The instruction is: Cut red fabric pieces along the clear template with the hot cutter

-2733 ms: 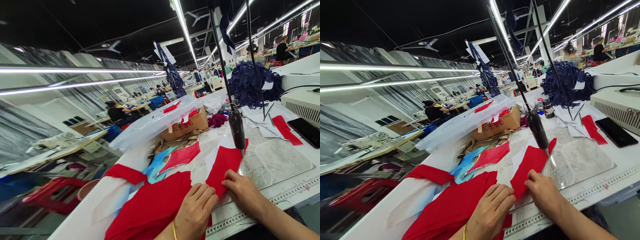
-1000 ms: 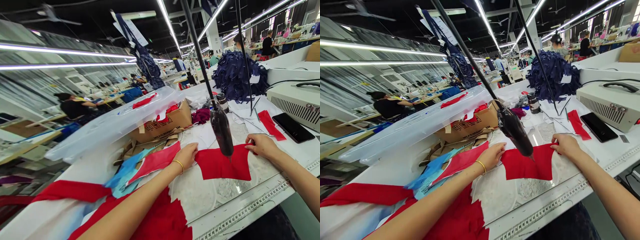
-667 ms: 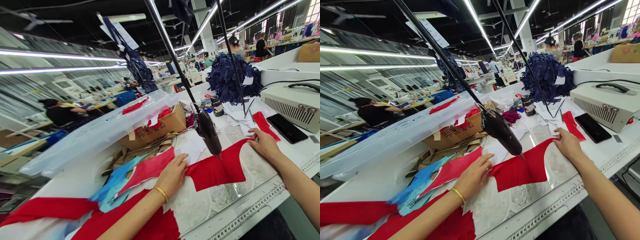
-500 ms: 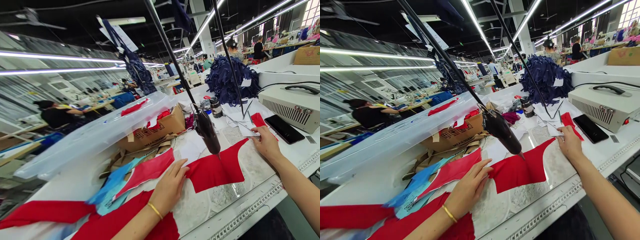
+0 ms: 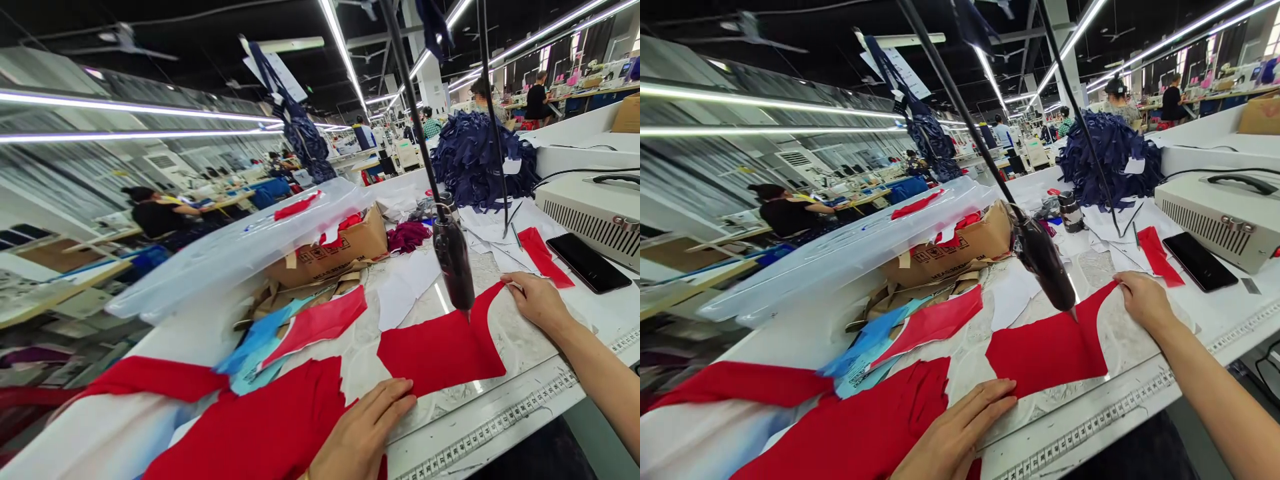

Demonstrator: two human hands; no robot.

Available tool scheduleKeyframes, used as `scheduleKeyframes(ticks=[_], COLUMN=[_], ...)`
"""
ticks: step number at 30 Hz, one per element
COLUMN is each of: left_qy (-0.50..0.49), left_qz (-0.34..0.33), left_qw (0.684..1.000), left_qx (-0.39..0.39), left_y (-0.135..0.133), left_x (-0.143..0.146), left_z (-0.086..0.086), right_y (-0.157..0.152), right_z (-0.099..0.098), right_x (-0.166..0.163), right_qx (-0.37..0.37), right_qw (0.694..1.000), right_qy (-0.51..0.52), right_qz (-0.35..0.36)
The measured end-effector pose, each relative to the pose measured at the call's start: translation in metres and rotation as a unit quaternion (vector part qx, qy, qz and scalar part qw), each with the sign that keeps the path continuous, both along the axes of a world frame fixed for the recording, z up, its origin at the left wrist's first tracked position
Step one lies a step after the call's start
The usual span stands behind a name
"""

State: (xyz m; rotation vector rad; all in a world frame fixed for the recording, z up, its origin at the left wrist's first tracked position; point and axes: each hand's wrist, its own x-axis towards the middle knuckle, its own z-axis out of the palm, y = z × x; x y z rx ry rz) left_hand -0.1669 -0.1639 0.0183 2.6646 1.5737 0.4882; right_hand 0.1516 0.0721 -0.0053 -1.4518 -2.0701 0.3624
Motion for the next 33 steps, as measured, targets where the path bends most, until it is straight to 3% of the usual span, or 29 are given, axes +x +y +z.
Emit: scheduleKeyframes(ticks=[5,11,14,18,22,29,33], left_qy=[-0.012,0.024,0.03,0.031,0.041,0.046,0.07], left_qz=[0.018,0.045,0.058,0.059,0.056,0.061,0.05], left_qw=[1.0,0.998,0.997,0.997,0.998,0.995,0.995], left_qx=[0.015,0.032,0.036,0.036,0.005,0.066,0.055], left_y=[-0.007,0.004,0.009,0.008,0.006,0.024,0.026], left_x=[-0.005,-0.019,-0.024,-0.029,-0.029,-0.033,-0.034], left_z=[-0.008,0.002,-0.002,-0.01,-0.005,-0.013,-0.011], right_y=[-0.003,-0.003,-0.002,-0.002,-0.003,-0.002,0.0], right_z=[0.007,0.011,0.014,0.017,0.017,0.014,0.012], right_x=[0.0,-0.003,-0.007,-0.014,-0.016,-0.014,-0.014], right_qx=[0.004,0.005,-0.007,-0.027,-0.045,-0.05,-0.045], right_qw=[1.0,0.998,0.997,0.997,0.998,0.998,0.999], right_qy=[-0.004,-0.034,-0.056,-0.063,-0.044,-0.003,0.007], right_qz=[-0.004,-0.046,-0.058,-0.035,-0.025,-0.027,-0.019])
